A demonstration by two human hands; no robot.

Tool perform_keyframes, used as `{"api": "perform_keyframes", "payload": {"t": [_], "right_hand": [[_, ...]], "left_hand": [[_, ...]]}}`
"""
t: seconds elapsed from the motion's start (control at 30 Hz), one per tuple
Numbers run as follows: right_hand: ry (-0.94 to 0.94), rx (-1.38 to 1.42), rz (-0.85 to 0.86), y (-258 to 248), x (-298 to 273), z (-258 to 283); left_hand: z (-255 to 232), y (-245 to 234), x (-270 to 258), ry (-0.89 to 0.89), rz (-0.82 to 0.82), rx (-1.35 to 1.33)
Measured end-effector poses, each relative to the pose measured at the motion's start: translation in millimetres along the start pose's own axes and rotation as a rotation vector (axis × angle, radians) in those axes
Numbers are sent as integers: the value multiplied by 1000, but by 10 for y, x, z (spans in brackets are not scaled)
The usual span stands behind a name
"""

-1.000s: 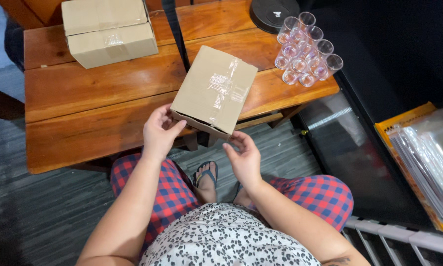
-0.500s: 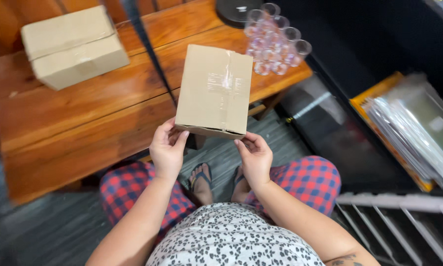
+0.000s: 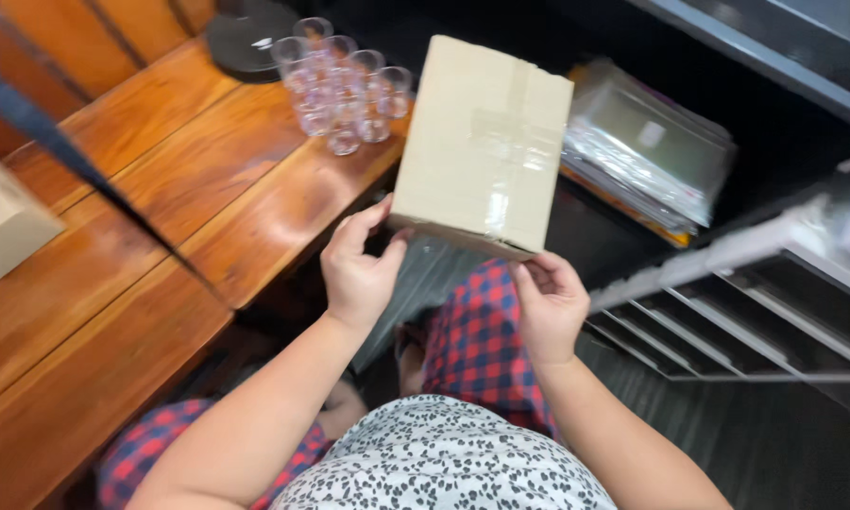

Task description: The person opens a cardboard box containing small clear glasses. They remove the glasses one by one and place them on a wooden bench. After emptying the box, they close it and move it to a nearby shelf. Finally, they arrange the glasses on the bench into a neat grid.

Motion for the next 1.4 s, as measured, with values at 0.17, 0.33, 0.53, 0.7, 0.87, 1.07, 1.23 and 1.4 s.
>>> {"api": "perform_keyframes", "payload": {"t": [0.17,0.33,0.53,0.7,0.87,1.07,1.23,1.4], "right_hand": [[-23,-116,-160,-584,306,83],[-56,-175,-247,-977,591,207],[-85,-237,-321,-1328,902,78],[-134,-258,-387,-1508,1131,15],[-118,-332,-409,-1666,1352,-29],[-83,-368,-444,-1784,1552,-152],[-65,-332,-448,-1763,1603,-285],[12,-321,-452,-1750,1546,-443]], "left_hand": [[-11,846,96,9,133,-94],[69,1538,147,-12,229,-110],[75,2222,257,-43,346,-124],[132,2621,253,-142,370,-146],[215,2934,239,-238,402,-178],[278,3188,256,-284,379,-220],[335,3216,250,-297,357,-209],[326,3188,214,-319,426,-122]]}}
Point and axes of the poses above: each hand's wrist, its own x-axis towards the middle knuckle, its own y-axis out of the palm, z = x × y, the point moved 6 cm from there along x, towards the middle knuckle, and after that the axes turned 9 degrees about -x, right-handed, at the moved point
